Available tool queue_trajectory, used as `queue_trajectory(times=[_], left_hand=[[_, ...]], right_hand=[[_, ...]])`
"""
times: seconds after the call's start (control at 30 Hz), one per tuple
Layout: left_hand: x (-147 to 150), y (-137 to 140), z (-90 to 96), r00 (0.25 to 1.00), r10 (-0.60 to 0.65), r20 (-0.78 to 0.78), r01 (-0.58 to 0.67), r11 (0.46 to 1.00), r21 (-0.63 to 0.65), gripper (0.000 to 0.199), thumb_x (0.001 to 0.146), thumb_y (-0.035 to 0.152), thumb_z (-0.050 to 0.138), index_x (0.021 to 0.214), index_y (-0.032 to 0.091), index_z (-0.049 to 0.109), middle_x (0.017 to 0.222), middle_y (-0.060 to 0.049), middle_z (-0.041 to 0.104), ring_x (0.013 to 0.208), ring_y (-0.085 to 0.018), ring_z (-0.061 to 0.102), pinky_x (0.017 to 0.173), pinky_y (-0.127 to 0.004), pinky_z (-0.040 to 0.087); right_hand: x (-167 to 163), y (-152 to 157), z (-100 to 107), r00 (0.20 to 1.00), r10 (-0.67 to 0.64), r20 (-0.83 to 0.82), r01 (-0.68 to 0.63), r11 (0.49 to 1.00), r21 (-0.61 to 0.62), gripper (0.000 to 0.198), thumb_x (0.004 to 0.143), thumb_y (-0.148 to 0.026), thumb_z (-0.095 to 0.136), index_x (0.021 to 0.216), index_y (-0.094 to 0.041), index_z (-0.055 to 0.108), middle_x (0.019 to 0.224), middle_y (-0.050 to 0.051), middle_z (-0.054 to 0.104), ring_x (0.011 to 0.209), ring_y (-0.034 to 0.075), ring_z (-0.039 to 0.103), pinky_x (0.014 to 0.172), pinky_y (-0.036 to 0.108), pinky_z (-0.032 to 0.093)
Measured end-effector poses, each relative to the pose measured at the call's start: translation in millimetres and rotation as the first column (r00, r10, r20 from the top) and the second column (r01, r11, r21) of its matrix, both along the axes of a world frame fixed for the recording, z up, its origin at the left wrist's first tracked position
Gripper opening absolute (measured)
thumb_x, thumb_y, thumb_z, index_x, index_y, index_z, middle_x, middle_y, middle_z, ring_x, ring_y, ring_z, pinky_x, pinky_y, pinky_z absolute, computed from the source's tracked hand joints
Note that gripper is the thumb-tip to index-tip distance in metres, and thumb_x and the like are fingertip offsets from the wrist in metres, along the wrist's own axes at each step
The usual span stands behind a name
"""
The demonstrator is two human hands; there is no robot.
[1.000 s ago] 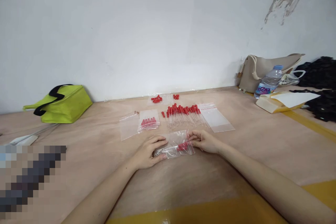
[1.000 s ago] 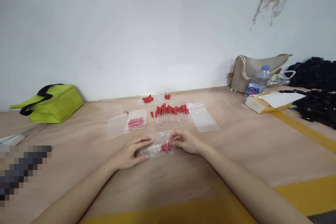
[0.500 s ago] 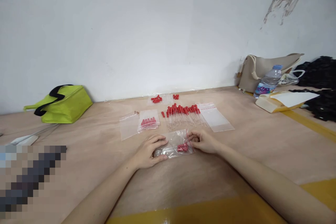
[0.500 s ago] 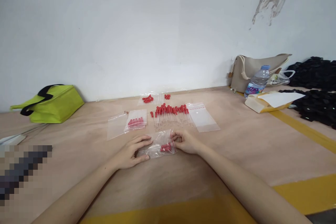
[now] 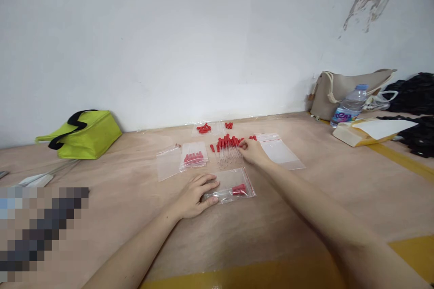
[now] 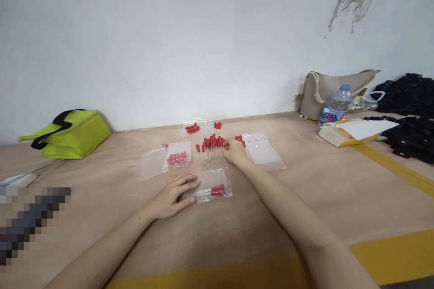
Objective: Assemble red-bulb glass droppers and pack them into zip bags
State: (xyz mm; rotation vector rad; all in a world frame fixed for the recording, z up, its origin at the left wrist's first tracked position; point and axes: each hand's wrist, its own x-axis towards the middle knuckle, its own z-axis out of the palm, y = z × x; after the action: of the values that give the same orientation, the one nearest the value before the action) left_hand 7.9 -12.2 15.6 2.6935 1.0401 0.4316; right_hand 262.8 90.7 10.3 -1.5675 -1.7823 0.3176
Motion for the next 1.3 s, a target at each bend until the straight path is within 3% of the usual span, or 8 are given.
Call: queue_trajectory(times=[0.23, 0.47, 0.63, 0.73, 0.83, 0.9, 1.1, 1.3], left_hand=[[0, 0, 0.5, 1.0, -0.011, 0.021, 0.011, 1.0, -0.003, 0.047, 0.081, 0.046, 0.047, 0.123, 0.025, 0.045, 0.126, -0.007, 0.045, 0.116, -0.024, 0.039, 0.098, -0.042, 0.032], [0, 1, -0.6, 1.0, -0.009, 0.02, 0.009, 1.0, 0.002, 0.048, 0.08, 0.047, 0.048, 0.123, 0.025, 0.046, 0.127, -0.007, 0.044, 0.116, -0.024, 0.039, 0.098, -0.042, 0.032], [0, 0, -0.5, 0.999, -0.012, 0.033, 0.012, 1.0, -0.004, 0.048, 0.08, 0.046, 0.049, 0.123, 0.025, 0.046, 0.126, -0.007, 0.044, 0.116, -0.024, 0.039, 0.098, -0.042, 0.032], [0, 0, 1.3, 1.0, -0.011, 0.026, 0.011, 1.0, -0.012, 0.047, 0.081, 0.045, 0.048, 0.123, 0.025, 0.045, 0.127, -0.007, 0.044, 0.116, -0.024, 0.04, 0.098, -0.042, 0.032], [0, -1, 3.3, 1.0, -0.015, 0.006, 0.015, 1.0, -0.014, 0.045, 0.082, 0.044, 0.045, 0.124, 0.026, 0.044, 0.127, -0.007, 0.044, 0.117, -0.024, 0.039, 0.098, -0.042, 0.032], [0, -1, 3.5, 1.0, -0.018, -0.006, 0.018, 1.0, -0.012, 0.045, 0.083, 0.043, 0.045, 0.125, 0.027, 0.043, 0.127, -0.006, 0.043, 0.118, -0.024, 0.038, 0.098, -0.042, 0.031], [0, 0, -0.2, 1.0, -0.009, -0.009, 0.009, 1.0, -0.001, 0.046, 0.081, 0.044, 0.047, 0.124, 0.027, 0.044, 0.128, -0.006, 0.042, 0.118, -0.024, 0.037, 0.098, -0.042, 0.031], [0, 0, 1.7, 1.0, -0.008, -0.023, 0.008, 1.0, -0.014, 0.047, 0.083, 0.043, 0.045, 0.126, 0.027, 0.04, 0.13, -0.005, 0.041, 0.119, -0.023, 0.036, 0.1, -0.042, 0.028]], right_hand=[[-26, 21, 1, 0.974, -0.186, 0.128, 0.197, 0.977, -0.08, 0.025, 0.069, -0.013, 0.05, 0.094, -0.012, 0.052, 0.091, 0.014, 0.06, 0.085, 0.022, 0.056, 0.07, 0.028, 0.041], [-28, 22, 5, 0.979, -0.172, 0.108, 0.186, 0.973, -0.138, 0.029, 0.069, -0.006, 0.048, 0.098, -0.009, 0.047, 0.089, 0.019, 0.058, 0.084, 0.028, 0.057, 0.068, 0.032, 0.041], [-17, 17, 13, 0.988, -0.145, 0.045, 0.149, 0.983, -0.107, 0.033, 0.07, -0.007, 0.045, 0.102, -0.011, 0.044, 0.082, 0.013, 0.058, 0.079, 0.023, 0.057, 0.065, 0.03, 0.041], [2, 3, 13, 0.975, -0.077, -0.209, 0.071, 0.997, -0.036, 0.047, 0.068, -0.012, 0.047, 0.113, -0.014, 0.035, 0.067, 0.001, 0.054, 0.065, 0.017, 0.056, 0.059, 0.027, 0.042], [23, -22, 3, 0.807, -0.043, -0.589, 0.001, 0.997, -0.072, 0.063, 0.066, -0.018, 0.047, 0.123, -0.018, 0.02, 0.055, -0.009, 0.045, 0.042, 0.011, 0.048, 0.044, 0.023, 0.04], [30, -42, -7, 0.701, -0.038, -0.712, -0.039, 0.995, -0.091, 0.071, 0.064, -0.019, 0.048, 0.126, -0.02, 0.013, 0.052, -0.011, 0.044, 0.038, 0.009, 0.045, 0.039, 0.021, 0.039], [19, -79, -20, 0.519, -0.053, -0.853, -0.058, 0.994, -0.097, 0.062, 0.06, -0.029, 0.061, 0.112, -0.023, 0.027, 0.058, -0.009, 0.049, 0.049, 0.011, 0.055, 0.046, 0.024, 0.048], [4, -90, -21, 0.375, -0.034, -0.926, -0.277, 0.949, -0.147, 0.042, 0.065, -0.037, 0.061, 0.097, -0.023, 0.039, 0.065, -0.005, 0.056, 0.056, 0.012, 0.06, 0.059, 0.029, 0.051]])
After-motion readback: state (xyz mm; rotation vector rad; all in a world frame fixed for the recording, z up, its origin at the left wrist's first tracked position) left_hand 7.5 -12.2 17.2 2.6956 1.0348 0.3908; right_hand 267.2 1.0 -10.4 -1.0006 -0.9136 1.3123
